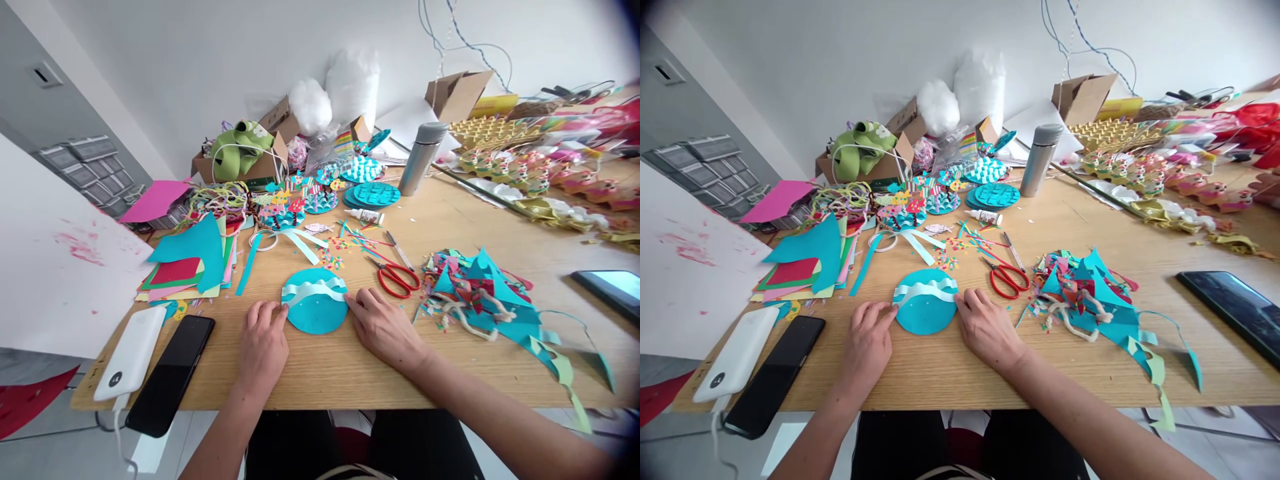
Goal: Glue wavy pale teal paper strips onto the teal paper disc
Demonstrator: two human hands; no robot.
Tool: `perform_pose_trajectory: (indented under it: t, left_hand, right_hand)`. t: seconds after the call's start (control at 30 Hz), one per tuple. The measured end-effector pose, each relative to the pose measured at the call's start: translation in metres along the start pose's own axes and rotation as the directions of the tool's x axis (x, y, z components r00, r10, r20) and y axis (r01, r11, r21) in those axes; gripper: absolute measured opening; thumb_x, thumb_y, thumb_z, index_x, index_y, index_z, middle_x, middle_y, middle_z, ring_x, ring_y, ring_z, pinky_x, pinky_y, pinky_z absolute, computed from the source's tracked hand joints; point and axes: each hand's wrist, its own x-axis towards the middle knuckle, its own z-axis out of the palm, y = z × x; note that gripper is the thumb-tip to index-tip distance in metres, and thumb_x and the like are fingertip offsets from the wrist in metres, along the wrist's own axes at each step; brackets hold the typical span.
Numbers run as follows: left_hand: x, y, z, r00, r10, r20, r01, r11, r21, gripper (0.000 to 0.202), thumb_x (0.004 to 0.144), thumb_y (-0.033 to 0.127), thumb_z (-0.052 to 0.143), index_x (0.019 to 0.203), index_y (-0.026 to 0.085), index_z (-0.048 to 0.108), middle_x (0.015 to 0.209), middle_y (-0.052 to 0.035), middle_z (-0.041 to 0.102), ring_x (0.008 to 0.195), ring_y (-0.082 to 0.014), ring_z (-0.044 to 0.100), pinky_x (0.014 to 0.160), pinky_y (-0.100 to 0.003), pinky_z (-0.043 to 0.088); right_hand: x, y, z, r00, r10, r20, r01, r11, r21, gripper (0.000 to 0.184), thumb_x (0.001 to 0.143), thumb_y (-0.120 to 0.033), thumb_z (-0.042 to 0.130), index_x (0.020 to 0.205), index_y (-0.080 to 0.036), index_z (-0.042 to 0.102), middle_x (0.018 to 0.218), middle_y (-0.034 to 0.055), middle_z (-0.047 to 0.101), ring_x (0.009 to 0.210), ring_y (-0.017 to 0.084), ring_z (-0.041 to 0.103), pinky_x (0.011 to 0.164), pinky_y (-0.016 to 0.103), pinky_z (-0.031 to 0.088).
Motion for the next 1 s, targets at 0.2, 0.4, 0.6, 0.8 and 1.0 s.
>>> perform_pose_trajectory:
  t: [0.2,0.4,0.6,0.8,1.0]
  left_hand:
    - [-0.0004,-0.001,-0.0003,1.0,0.011,0.026,-0.012,1.0,0.008,0.043,0.078,-0.002,0.046,0.111,0.017,0.066,0.108,-0.01,0.063,0.108,-0.028,0.049,0.095,-0.046,0.047]
    - [-0.001,-0.0032,0.0017,1.0,0.011,-0.009,-0.011,1.0,-0.017,0.044,0.077,-0.002,0.046,0.112,0.016,0.065,0.108,-0.0108,0.062,0.106,-0.028,0.049,0.095,-0.047,0.047]
    - [-0.0007,-0.004,0.0018,1.0,0.012,-0.007,-0.013,1.0,-0.024,0.043,0.076,-0.001,0.047,0.112,0.014,0.065,0.109,-0.0118,0.062,0.107,-0.0286,0.049,0.095,-0.046,0.047]
    - [-0.0012,-0.0041,0.0019,1.0,0.015,0.0,-0.015,1.0,-0.021,0.043,0.076,-0.001,0.047,0.113,0.013,0.065,0.109,-0.0121,0.061,0.107,-0.029,0.048,0.095,-0.046,0.046]
    - [-0.0016,-0.0044,0.0018,1.0,0.015,0.021,-0.015,0.999,-0.029,0.043,0.077,0.0,0.047,0.114,0.013,0.065,0.109,-0.0121,0.061,0.107,-0.0288,0.048,0.096,-0.046,0.046]
  right_hand:
    - [-0.0002,-0.0006,-0.001,1.0,0.011,-0.011,-0.011,1.0,0.022,0.024,0.089,-0.013,0.046,0.108,-0.014,0.061,0.091,0.0092,0.056,0.086,0.021,0.05,0.065,0.028,0.04]
    - [-0.0017,-0.0021,-0.0034,0.998,0.04,-0.054,-0.036,0.996,0.084,0.021,0.089,-0.014,0.046,0.103,-0.015,0.061,0.091,0.0087,0.055,0.085,0.02,0.05,0.065,0.028,0.041]
    - [-0.0033,-0.0005,-0.0028,0.996,0.036,-0.082,-0.029,0.996,0.09,0.033,0.086,-0.012,0.046,0.117,-0.012,0.056,0.094,0.0094,0.055,0.087,0.02,0.051,0.064,0.027,0.041]
    - [-0.0028,-0.0011,-0.0031,0.998,0.033,-0.046,-0.029,0.995,0.091,0.026,0.088,-0.012,0.045,0.109,-0.015,0.06,0.092,0.0078,0.055,0.083,0.018,0.05,0.061,0.027,0.039]
    - [-0.0023,-0.0009,-0.0018,0.999,0.018,-0.038,-0.016,0.998,0.063,0.024,0.087,-0.011,0.046,0.107,-0.015,0.06,0.091,0.0075,0.054,0.083,0.019,0.049,0.062,0.028,0.039]
